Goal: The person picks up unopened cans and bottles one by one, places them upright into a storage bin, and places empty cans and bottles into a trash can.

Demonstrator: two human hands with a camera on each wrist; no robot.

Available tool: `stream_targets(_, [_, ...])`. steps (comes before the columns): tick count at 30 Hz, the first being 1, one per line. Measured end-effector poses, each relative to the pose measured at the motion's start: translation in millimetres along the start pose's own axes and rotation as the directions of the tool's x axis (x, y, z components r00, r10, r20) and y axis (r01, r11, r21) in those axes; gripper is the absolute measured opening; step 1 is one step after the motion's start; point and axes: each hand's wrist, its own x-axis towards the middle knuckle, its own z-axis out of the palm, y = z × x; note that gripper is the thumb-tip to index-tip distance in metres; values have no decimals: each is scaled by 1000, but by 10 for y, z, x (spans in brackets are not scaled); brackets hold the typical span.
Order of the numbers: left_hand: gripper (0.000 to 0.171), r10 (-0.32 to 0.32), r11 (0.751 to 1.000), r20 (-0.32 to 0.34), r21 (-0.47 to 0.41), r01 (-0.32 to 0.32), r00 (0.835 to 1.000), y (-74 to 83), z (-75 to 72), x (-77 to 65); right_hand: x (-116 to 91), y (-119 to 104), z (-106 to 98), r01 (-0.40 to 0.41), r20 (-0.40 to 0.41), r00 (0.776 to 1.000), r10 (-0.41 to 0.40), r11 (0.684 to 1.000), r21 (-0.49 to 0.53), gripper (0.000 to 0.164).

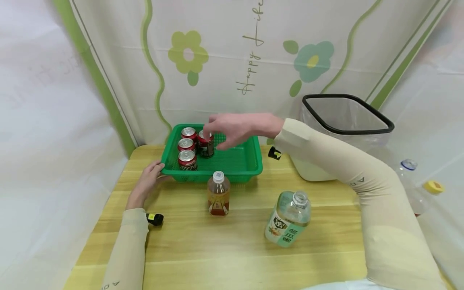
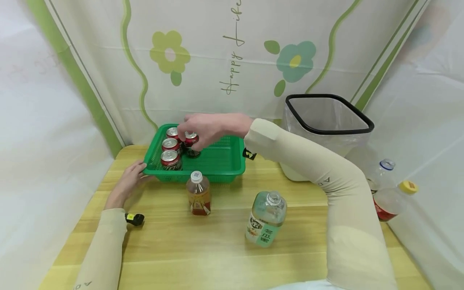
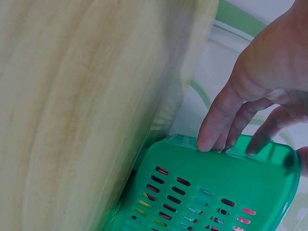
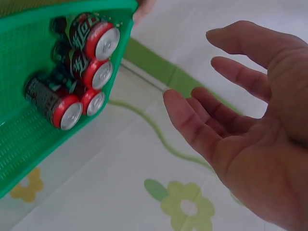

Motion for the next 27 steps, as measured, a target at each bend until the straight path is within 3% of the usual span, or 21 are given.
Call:
stream_targets(6, [59,7,1000,11,-7,-7,1000,-23,-21,8,3,-169,124,61,59,996,-62,998,5,27])
stream_targets(16, [60,13,999,28,-41,-12,1000,-41,-40,-9,58,-330,377,-10,198,980,6,1000,20,30])
stream_targets(27, [64,13,998,27,-62,-11,1000,-40,-15,-4,101,-338,563,-28,284,959,20,999,24,30])
